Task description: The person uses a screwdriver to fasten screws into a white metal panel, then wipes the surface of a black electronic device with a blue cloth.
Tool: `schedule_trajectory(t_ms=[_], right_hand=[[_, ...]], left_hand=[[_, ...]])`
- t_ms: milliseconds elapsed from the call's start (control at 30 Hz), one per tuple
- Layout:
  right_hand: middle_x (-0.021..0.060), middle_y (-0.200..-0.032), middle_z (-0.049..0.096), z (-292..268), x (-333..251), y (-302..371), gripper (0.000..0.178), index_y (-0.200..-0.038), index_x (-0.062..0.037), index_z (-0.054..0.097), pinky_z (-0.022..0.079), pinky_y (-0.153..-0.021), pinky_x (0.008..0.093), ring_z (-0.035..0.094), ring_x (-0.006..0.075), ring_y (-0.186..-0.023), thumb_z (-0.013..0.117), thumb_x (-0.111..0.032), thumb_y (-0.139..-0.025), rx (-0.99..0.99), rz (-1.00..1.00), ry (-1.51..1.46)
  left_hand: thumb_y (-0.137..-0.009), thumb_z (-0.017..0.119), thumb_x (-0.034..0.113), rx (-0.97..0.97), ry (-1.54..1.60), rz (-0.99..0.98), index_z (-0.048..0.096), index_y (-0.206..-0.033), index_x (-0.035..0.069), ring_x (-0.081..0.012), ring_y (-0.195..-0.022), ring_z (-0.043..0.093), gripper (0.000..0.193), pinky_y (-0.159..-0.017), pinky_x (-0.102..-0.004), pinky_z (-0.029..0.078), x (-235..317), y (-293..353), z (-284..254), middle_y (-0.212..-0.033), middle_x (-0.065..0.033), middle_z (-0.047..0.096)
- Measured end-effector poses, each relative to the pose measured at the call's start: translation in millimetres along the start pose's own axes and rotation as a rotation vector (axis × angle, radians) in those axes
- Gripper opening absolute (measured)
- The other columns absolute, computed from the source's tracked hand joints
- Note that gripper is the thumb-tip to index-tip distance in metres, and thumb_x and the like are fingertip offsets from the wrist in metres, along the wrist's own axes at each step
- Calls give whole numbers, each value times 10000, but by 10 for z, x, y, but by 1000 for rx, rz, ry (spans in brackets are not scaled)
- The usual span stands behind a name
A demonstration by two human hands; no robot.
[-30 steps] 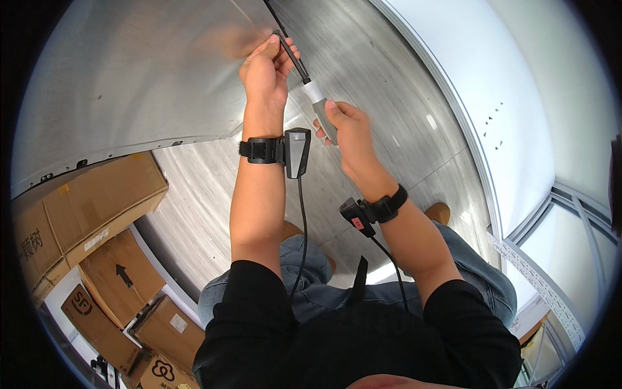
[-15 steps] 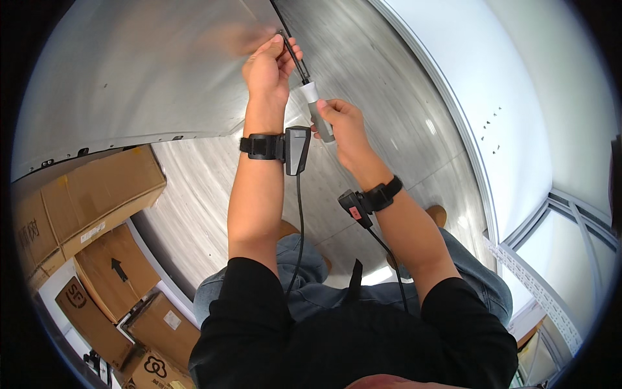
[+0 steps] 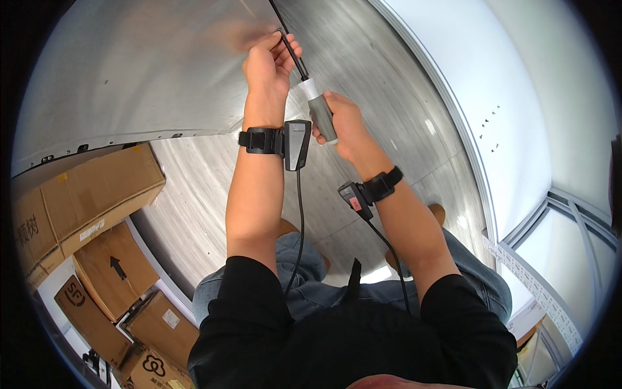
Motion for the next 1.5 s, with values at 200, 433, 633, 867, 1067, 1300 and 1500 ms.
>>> schedule_trajectory(t_ms=[200, 433, 633, 867, 1067, 1300, 1500], right_hand=[[70, -680, 550, 5, 9, -15, 276, -904, -50, 519, 392, -390, 322, 536, 181, -474, 396, -277, -1002, 11, -74, 53], [50, -666, 535, -262, 146, 92, 295, -912, -50, 527, 409, -377, 298, 562, 165, -470, 424, -313, -998, 59, -51, 171], [42, -671, 543, -444, 145, 101, 301, -925, -57, 540, 416, -377, 296, 561, 150, -466, 449, -335, -994, 58, -59, 190], [35, -665, 547, -493, 132, 132, 317, -918, -55, 537, 427, -382, 277, 564, 138, -470, 474, -358, -988, 41, -81, 187], [30, -686, 549, -795, -37, 397, 304, -940, -68, 538, 434, -410, 256, 569, 122, -496, 562, -371, -946, 98, -62, 182], [71, -827, 576, -1706, -479, 992, 257, -967, -30, 533, 418, -464, 260, 584, 131, -592, 669, -217, -857, 271, -276, 138], [60, -812, 578, -2672, -701, 1782, 255, -984, -18, 544, 405, -469, 248, 562, 122, -570, 681, -172, -835, 624, -512, -57]], left_hand=[[-856, 577, 32, 68, 104, -47, 570, -943, -69, -267, -756, 648, 134, -672, -383, 595, -54, -86, -32, -868, -195, 637], [-870, 577, 33, 23, 83, -27, 584, -951, -71, -246, -758, 647, 131, -678, -368, 593, -47, -65, -42, -871, -175, 643], [-903, 583, 68, 14, 36, 52, 593, -997, -71, -229, -755, 646, 168, -689, -346, 587, -89, 0, -51, -912, -164, 650], [-918, 575, 81, -6, -40, 44, 588, -1040, -69, -219, -799, 646, 194, -706, -333, 572, -121, 32, -75, -947, -156, 652], [-931, 541, 83, -128, -155, -29, 548, -1127, -71, -230, -893, 641, 249, -787, -315, 549, -448, 202, 228, -1030, -160, 633], [-926, 539, 52, -419, -323, -127, 537, -1163, -49, -241, -924, 632, 257, -824, -331, 553, -1306, 569, 1189, -1049, -148, 615], [-855, 682, 140, -896, -903, 57, 618, -1125, 6, -161, -902, 625, 308, -750, -279, 520, -2214, 1163, 2347, -997, -73, 646]])
Point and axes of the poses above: each hand's wrist, its own y-axis away from the middle knuckle, its own z-axis out of the palm, x = y × z, the point moved 5 cm from there along -y, towards the middle knuckle
